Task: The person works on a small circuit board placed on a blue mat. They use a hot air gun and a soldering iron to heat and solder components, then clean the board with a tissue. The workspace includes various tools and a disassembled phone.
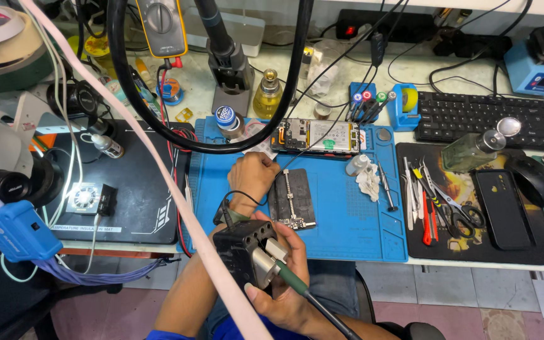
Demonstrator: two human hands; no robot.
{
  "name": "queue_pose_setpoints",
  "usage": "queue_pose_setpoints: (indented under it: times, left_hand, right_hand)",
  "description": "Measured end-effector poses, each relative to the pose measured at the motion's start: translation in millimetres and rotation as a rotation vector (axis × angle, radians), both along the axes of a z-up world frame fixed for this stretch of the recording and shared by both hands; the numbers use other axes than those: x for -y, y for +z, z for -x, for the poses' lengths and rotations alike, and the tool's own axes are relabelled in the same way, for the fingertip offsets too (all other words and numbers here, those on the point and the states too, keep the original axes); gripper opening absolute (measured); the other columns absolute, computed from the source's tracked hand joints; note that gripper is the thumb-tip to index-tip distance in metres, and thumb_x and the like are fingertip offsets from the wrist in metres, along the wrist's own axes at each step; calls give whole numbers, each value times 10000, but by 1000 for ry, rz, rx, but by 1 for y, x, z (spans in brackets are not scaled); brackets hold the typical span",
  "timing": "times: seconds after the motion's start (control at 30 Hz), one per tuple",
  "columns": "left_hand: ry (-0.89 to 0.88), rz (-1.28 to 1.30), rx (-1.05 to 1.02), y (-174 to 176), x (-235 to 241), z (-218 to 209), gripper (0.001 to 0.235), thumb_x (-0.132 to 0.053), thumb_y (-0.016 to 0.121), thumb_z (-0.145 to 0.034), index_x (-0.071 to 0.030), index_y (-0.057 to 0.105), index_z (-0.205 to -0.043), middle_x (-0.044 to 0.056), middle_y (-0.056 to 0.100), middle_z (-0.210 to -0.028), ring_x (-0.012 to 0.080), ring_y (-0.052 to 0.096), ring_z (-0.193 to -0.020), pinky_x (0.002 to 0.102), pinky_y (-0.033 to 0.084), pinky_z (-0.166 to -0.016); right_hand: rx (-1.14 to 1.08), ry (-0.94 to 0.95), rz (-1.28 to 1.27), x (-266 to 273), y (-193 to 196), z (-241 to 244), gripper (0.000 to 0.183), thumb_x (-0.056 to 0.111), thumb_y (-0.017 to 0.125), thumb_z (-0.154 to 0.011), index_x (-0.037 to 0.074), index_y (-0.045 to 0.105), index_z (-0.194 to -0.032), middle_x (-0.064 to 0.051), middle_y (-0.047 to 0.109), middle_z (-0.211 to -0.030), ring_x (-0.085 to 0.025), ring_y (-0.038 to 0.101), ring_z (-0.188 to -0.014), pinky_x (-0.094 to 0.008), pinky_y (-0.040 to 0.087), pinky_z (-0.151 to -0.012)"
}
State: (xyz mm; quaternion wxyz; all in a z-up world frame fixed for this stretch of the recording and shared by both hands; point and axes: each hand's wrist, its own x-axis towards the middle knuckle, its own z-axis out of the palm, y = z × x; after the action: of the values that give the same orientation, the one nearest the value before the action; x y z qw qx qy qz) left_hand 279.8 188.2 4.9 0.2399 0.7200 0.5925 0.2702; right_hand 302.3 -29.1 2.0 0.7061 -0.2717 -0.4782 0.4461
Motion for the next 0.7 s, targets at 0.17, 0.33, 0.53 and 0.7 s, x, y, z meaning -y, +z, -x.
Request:
queue_pose_setpoints:
  times: [0.17, 0.33, 0.53, 0.7]
  left_hand:
    - [85, -48, 59, 7, 9, 7, 182, -315, 745, -805, -146, 803, -841, 135, 735, -744, 365, 723, -747, 453, 564, -682]
    - [176, -74, 232, 12, 16, 11, 199, -296, 730, -799, -127, 800, -879, 106, 714, -649, 334, 717, -658, 433, 549, -621]
    - [205, -274, 241, 4, 15, 8, 211, -254, 732, -864, -47, 740, -823, 125, 669, -616, 347, 670, -577, 433, 510, -553]
    - [177, -45, 623, 8, 16, 8, 215, -193, 692, -908, 11, 736, -853, 126, 729, -690, 241, 678, -518, 365, 531, -496]
  right_hand:
    - [-41, 12, 32, -1, 0, -3, 947, 160, 773, -901, 12, 120, -1570, -295, 219, -1691, -360, 307, -1574, -510, 280, -1307]
    - [-30, 8, 14, -4, 0, -4, 937, 152, 768, -905, 23, 131, -1580, -294, 225, -1690, -358, 321, -1580, -511, 284, -1323]
    - [-36, 6, 11, -5, -2, -4, 938, 158, 773, -903, 33, 136, -1580, -285, 224, -1699, -357, 344, -1556, -505, 301, -1303]
    - [-22, -23, 21, -8, -2, -6, 930, 157, 774, -901, 19, 143, -1570, -291, 233, -1679, -362, 333, -1561, -509, 306, -1300]
